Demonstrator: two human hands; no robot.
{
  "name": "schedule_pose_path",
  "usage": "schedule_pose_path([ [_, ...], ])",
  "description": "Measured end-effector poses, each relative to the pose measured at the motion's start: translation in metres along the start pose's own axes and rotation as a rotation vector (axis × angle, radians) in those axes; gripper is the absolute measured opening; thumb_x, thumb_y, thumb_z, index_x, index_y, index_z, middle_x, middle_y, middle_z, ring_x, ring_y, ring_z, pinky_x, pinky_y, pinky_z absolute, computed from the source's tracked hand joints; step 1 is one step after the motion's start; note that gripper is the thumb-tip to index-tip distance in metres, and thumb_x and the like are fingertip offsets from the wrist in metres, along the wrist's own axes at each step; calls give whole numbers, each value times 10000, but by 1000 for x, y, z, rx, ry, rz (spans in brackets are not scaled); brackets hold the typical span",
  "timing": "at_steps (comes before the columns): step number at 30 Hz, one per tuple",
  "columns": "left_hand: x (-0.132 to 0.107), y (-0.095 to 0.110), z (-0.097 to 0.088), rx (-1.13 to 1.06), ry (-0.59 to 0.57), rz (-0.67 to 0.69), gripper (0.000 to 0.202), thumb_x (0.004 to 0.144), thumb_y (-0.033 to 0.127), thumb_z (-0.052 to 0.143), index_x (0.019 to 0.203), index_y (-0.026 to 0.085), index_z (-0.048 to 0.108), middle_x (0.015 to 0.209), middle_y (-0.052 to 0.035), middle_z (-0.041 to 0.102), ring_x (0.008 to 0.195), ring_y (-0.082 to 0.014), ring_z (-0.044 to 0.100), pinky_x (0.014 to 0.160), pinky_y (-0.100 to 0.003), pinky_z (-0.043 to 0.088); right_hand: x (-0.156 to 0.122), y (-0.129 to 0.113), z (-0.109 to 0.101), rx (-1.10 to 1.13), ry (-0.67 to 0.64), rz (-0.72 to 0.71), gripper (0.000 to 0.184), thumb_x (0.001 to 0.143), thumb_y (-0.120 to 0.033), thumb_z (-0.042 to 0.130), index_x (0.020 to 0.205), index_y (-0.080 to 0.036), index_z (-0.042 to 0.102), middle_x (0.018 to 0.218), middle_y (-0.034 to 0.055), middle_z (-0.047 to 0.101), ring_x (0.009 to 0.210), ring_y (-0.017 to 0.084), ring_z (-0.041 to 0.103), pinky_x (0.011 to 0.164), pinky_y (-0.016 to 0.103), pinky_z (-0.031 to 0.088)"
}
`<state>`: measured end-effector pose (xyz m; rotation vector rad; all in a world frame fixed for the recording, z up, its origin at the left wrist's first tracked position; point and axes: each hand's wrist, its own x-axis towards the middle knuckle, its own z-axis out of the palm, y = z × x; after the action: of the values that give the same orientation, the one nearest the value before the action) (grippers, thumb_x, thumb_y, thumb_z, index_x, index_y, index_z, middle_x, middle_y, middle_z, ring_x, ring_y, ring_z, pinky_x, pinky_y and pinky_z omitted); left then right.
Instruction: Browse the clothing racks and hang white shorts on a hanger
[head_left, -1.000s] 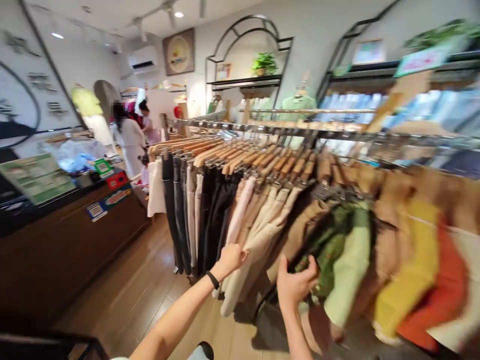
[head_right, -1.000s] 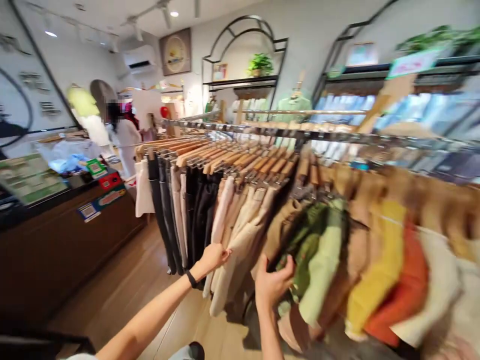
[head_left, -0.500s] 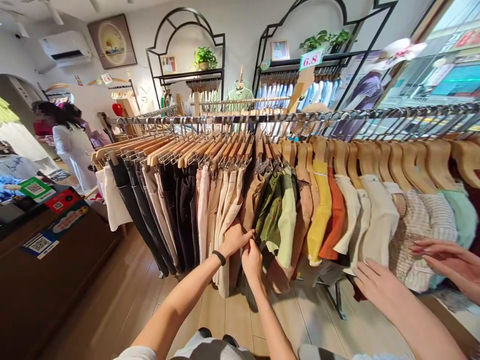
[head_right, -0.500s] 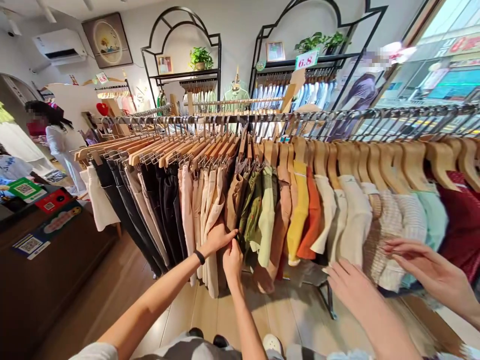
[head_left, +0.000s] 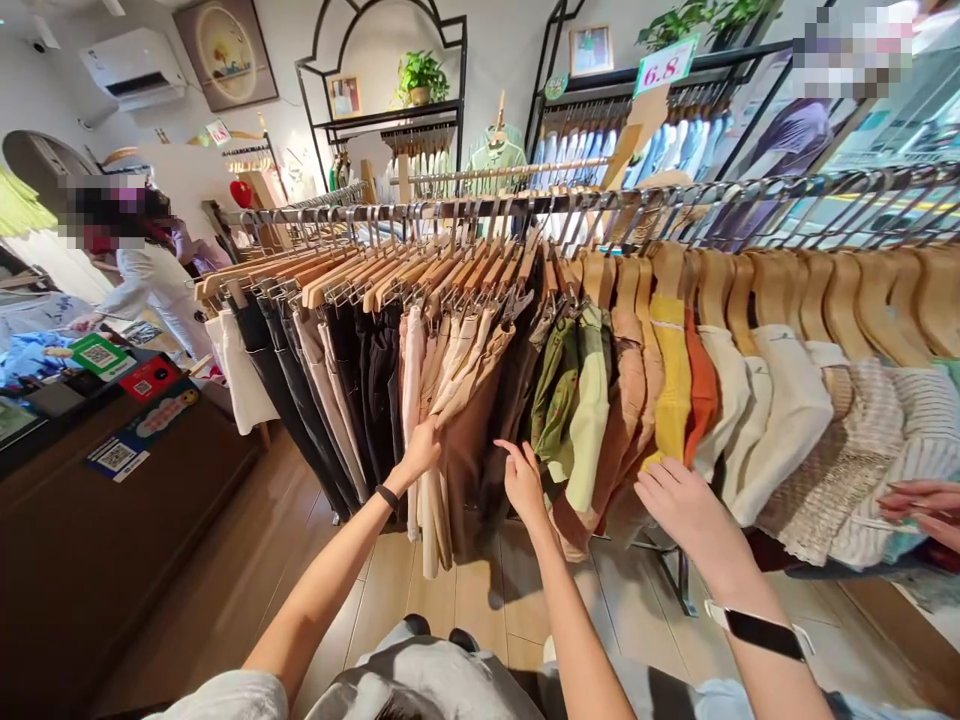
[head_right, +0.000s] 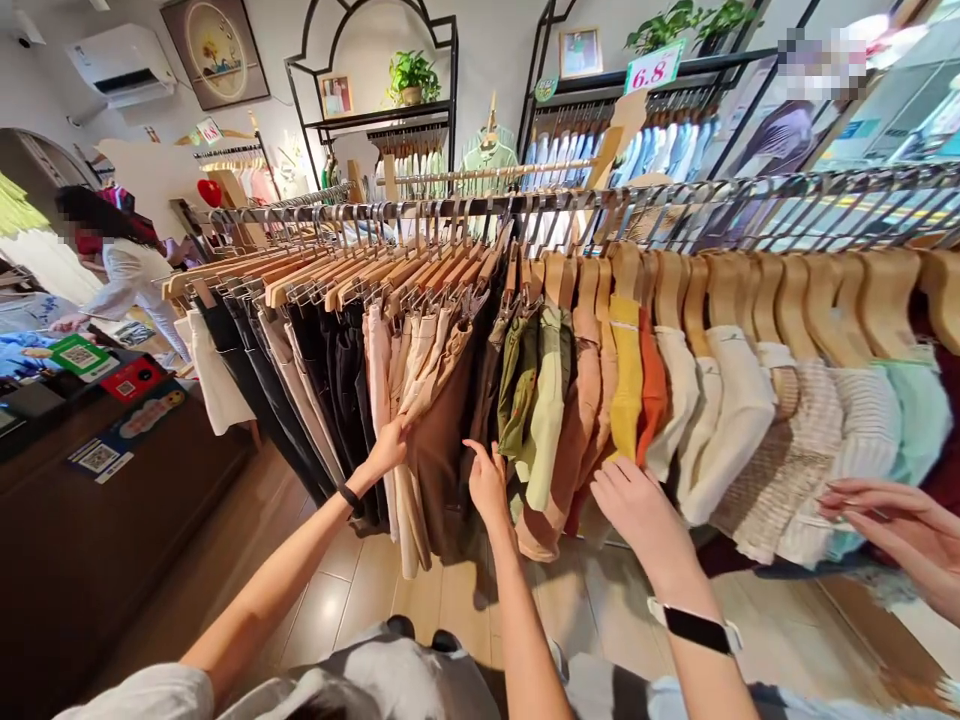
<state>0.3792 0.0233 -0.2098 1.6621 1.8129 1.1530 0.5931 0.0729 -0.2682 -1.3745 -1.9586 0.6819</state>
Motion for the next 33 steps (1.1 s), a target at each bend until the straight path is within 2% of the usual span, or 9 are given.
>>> schedule_pose_path([
  [3,-6,-7,4,-21,94,-9,445,869,26,383,1285,85,528,1189,-160,664,1071,-202,634,955,-344,493,-1,-7,7,49,-125,46,483,965,-188,311,1397,-165,527,1543,159,320,1448,226,277,1132,346,287],
  [6,-11,-13,5,-55,126,22,513,936,185,464,1440,149,381,1241,-144,650,1065,-207,650,929,-330,501,-5,-8,19,67,-259,105,516,929,-206,437,1428,-80,468,1477,213,421,1381,246,388,1124,365,302],
  [8,-14,-19,0,9,78,11,588,897,274,582,1448,196,390,1176,-110,684,1024,-220,666,879,-304,507,-9,-3,30,77,-323,131,526,869,-192,533,1375,-48,511,1395,218,516,1309,250,474,1090,358,348],
  [13,-16,-46,-27,253,77,-195,300,776,89,547,1041,147,675,947,-90,709,889,-210,644,786,-266,464,-27,20,54,110,-445,236,459,791,-131,562,1245,-71,602,1286,193,614,1169,231,589,969,323,449],
  [17,-21,-73,-44,244,135,-266,221,723,41,491,839,123,661,868,-66,661,806,-163,568,739,-241,414,-44,40,65,100,-527,354,448,740,-66,522,1167,-112,649,1220,142,660,1162,212,604,963,291,463],
  [21,-32,-94,-50,179,158,-366,207,704,18,396,674,129,568,603,8,504,602,-115,424,591,-230,314,-58,51,69,100,-586,419,456,752,-50,478,1170,-105,651,1199,137,666,1125,194,623,989,283,452],
  [27,-62,-96,-45,33,56,-316,273,867,164,304,659,170,482,575,42,390,567,-88,342,542,-211,269,-63,33,80,225,-633,401,528,798,-129,509,1322,-151,574,1179,102,656,959,142,653,877,246,489],
  [30,-81,-92,-46,47,42,-269,306,903,418,458,704,186,477,607,56,403,576,-92,352,545,-211,269,-58,22,87,304,-617,376,566,784,-129,495,1344,-181,558,1167,81,656,892,115,641,815,219,492],
  [33,-91,-95,-57,220,48,-270,281,841,455,593,761,192,537,633,49,481,594,-106,414,573,-217,272,-54,26,89,319,-569,411,573,746,-149,492,1313,-185,572,1032,56,678,787,115,618,760,236,496],
])
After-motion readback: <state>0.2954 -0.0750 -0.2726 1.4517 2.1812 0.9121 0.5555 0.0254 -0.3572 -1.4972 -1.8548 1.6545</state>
